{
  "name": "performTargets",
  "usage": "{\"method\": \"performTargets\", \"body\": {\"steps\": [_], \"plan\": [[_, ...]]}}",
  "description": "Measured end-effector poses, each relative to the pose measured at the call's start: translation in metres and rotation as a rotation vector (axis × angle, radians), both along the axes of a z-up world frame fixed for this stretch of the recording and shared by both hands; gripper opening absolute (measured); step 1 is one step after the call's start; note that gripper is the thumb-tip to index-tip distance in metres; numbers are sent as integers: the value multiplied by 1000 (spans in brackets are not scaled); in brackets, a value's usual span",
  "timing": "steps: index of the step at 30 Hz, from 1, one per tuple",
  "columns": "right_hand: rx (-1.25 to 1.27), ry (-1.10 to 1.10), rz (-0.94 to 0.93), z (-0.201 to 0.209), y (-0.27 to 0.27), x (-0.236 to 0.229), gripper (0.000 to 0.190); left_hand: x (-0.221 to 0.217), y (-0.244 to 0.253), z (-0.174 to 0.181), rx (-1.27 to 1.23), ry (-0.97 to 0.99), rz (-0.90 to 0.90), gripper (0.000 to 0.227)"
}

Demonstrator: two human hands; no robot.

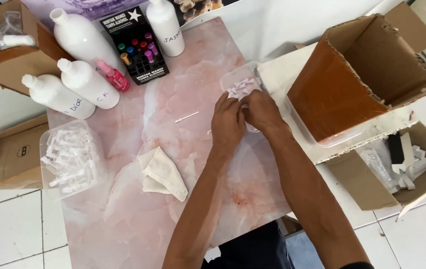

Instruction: The person is cleaning and assembling small plastic perfume tester components using a cloth and an applicator stick.

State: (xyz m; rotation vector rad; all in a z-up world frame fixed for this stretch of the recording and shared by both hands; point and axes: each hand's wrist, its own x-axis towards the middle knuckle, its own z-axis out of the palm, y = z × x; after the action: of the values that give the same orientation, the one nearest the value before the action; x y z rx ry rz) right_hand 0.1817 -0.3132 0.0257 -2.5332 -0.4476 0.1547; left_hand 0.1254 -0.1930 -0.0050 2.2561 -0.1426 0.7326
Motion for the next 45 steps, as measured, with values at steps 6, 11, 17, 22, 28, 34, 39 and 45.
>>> {"method": "performTargets", "body": {"steps": [6,11,17,22,28,34,39,45], "plan": [[-134,-40,-6,-40,-12,22,19,33,-5,-41,225,-118,72,18],[-55,-149,-19,-18,-12,14,21,28,-9,-18,283,-24,137,27],[259,-321,-29,55,-3,-21,18,8,1,23,40,-28,44,31],[457,-498,66,90,32,-49,21,-3,38,49,-187,-62,-1,24],[745,-625,245,106,109,-76,19,-38,107,78,-513,-148,6,33],[887,-424,315,67,172,-97,24,-74,180,49,-626,-226,143,51],[867,-169,249,3,194,-105,26,-94,224,9,-778,-281,258,32],[639,11,307,-17,200,-106,38,-100,227,-9,-872,-245,298,31]]}}
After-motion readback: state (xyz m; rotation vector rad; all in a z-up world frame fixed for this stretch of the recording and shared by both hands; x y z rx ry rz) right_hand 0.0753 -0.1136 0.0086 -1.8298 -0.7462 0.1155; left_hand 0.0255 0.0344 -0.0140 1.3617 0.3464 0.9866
